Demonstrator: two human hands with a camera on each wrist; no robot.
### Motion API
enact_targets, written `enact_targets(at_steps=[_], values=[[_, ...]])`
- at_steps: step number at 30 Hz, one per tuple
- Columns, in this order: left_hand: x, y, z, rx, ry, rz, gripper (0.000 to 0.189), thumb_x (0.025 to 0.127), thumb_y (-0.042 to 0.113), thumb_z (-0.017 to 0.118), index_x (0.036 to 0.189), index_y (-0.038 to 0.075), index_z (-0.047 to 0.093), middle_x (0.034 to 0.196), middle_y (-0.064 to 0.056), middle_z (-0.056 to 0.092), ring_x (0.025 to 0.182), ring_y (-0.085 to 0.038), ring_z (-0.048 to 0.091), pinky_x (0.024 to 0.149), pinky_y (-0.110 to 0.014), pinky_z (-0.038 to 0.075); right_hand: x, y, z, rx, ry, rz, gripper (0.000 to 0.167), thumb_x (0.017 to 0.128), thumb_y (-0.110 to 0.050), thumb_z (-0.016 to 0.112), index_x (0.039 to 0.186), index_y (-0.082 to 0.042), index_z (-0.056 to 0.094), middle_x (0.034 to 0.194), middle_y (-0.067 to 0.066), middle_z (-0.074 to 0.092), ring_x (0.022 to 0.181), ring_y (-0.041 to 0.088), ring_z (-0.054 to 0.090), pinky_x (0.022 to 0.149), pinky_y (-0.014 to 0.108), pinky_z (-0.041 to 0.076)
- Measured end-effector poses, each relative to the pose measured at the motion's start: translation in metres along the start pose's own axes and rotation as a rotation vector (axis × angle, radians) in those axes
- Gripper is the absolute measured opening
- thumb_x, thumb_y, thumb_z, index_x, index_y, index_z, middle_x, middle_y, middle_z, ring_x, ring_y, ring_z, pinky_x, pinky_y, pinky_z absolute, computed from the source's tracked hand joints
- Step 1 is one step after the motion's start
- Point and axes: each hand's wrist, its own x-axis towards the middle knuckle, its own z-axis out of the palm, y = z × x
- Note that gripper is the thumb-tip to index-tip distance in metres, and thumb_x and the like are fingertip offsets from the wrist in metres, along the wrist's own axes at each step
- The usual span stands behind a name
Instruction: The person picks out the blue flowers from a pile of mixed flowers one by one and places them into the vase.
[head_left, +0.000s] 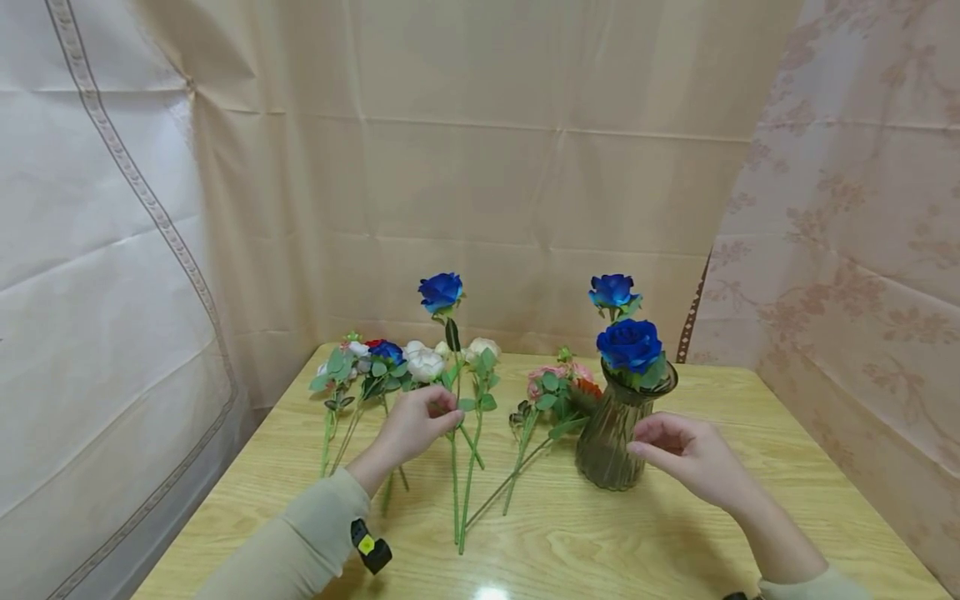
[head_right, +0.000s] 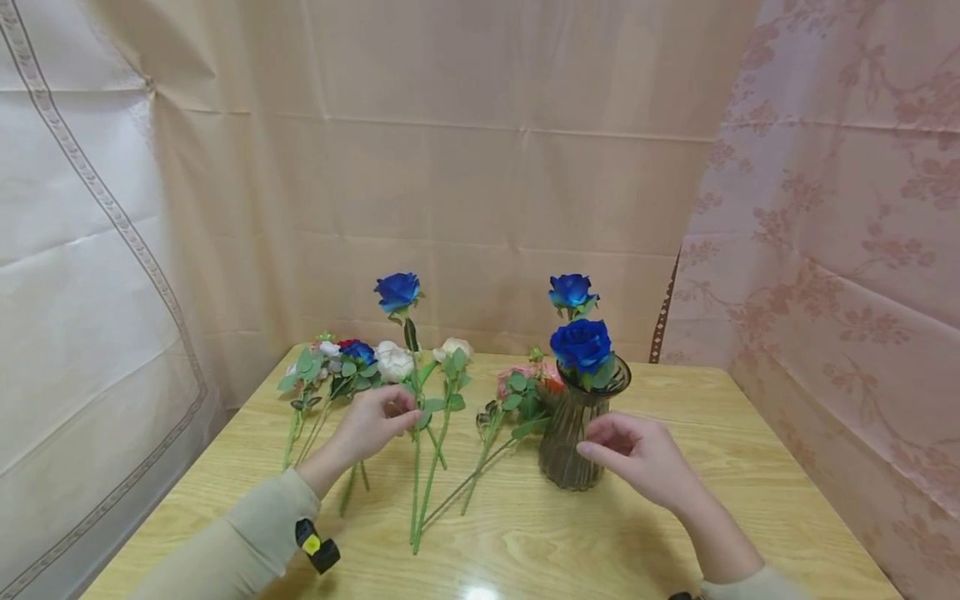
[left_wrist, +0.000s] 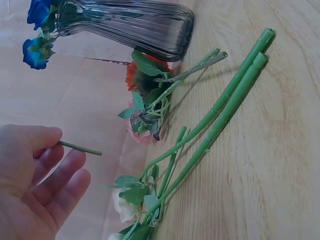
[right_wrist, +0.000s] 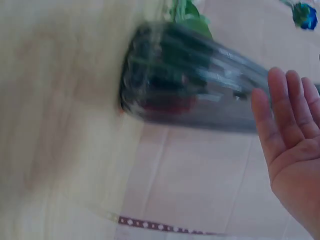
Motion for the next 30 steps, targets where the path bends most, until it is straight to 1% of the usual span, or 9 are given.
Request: enact_targets(at_steps=[5,7,9,12,16,19,22,27,30], values=[[0.0,-0.001,0.002,0.001,-0.005,0.005,0.008,0.094,0.015,0.076,0.091,0.017,0.069,0.086,0.007,0.068,0.075,-0.01,0.066,0.064,-0.031,0.055,0.001,-0.003,0.018,0.152,-0.159,0.014,0.026,0.096,-0.01,0.073,0.118,0.001,0.066,0.104,0.01,0.073,0.089,0.019,0.072,0.071,0.033,0.06],[-0.001,-0.001,0.002,0.003,-0.007,0.009,0.008,0.094,0.015,0.076,0.091,0.017,0.069,0.085,0.007,0.068,0.074,-0.01,0.066,0.063,-0.031,0.055,0.003,-0.004,0.024,0.199,-0.198,0.007,0.032,0.096,-0.011,0.073,0.124,0.001,0.063,0.112,0.017,0.071,0.097,0.023,0.072,0.075,0.035,0.06],[-0.001,-0.001,0.003,-0.004,-0.019,0.01,0.008,0.094,0.015,0.076,0.091,0.016,0.069,0.084,0.007,0.067,0.072,-0.011,0.067,0.061,-0.03,0.056,0.005,-0.006,0.03,0.235,-0.218,0.01,0.037,0.096,-0.012,0.073,0.129,-0.001,0.061,0.12,0.02,0.067,0.104,0.027,0.07,0.08,0.036,0.06],[-0.003,0.0,0.005,-0.024,-0.044,-0.002,0.007,0.095,0.015,0.075,0.092,0.015,0.069,0.084,0.005,0.067,0.072,-0.019,0.069,0.059,-0.029,0.056,0.01,-0.009,0.038,0.27,-0.227,0.011,0.044,0.095,-0.012,0.075,0.135,-0.005,0.058,0.128,0.019,0.064,0.111,0.031,0.068,0.085,0.036,0.059],[-0.004,0.001,0.007,-0.043,-0.067,-0.012,0.007,0.096,0.014,0.074,0.091,0.015,0.069,0.083,0.004,0.066,0.072,-0.03,0.07,0.056,-0.03,0.054,0.015,-0.012,0.047,0.294,-0.217,0.023,0.05,0.095,-0.01,0.074,0.14,-0.006,0.053,0.133,0.018,0.061,0.115,0.027,0.066,0.089,0.037,0.057],[-0.004,0.002,0.007,-0.036,-0.078,-0.014,0.008,0.096,0.017,0.074,0.091,0.015,0.068,0.082,0.005,0.066,0.068,-0.025,0.068,0.053,-0.031,0.052,0.02,-0.014,0.053,0.294,-0.214,0.03,0.053,0.096,-0.011,0.074,0.143,-0.008,0.051,0.134,0.019,0.059,0.116,0.025,0.065,0.09,0.037,0.057],[-0.004,0.003,0.008,-0.038,-0.097,-0.018,0.008,0.096,0.018,0.074,0.091,0.015,0.068,0.082,0.004,0.066,0.066,-0.019,0.067,0.052,-0.031,0.05,0.026,-0.017,0.06,0.293,-0.221,0.037,0.056,0.096,-0.014,0.074,0.146,-0.01,0.049,0.135,0.017,0.058,0.118,0.029,0.064,0.089,0.036,0.057],[-0.005,0.006,0.012,-0.066,-0.122,-0.018,0.008,0.096,0.018,0.074,0.092,0.013,0.068,0.084,0.003,0.066,0.069,-0.024,0.069,0.053,-0.032,0.051,0.035,-0.02,0.069,0.291,-0.226,0.064,0.057,0.097,-0.018,0.074,0.147,-0.012,0.047,0.136,0.014,0.058,0.12,0.04,0.061,0.09,0.033,0.056],[-0.005,0.007,0.016,-0.052,-0.135,-0.013,0.008,0.095,0.019,0.074,0.092,0.015,0.068,0.083,0.005,0.066,0.069,-0.025,0.069,0.052,-0.03,0.05,0.041,-0.02,0.073,0.271,-0.216,0.089,0.058,0.097,-0.021,0.073,0.148,-0.016,0.046,0.136,0.012,0.058,0.121,0.04,0.06,0.091,0.033,0.055]])
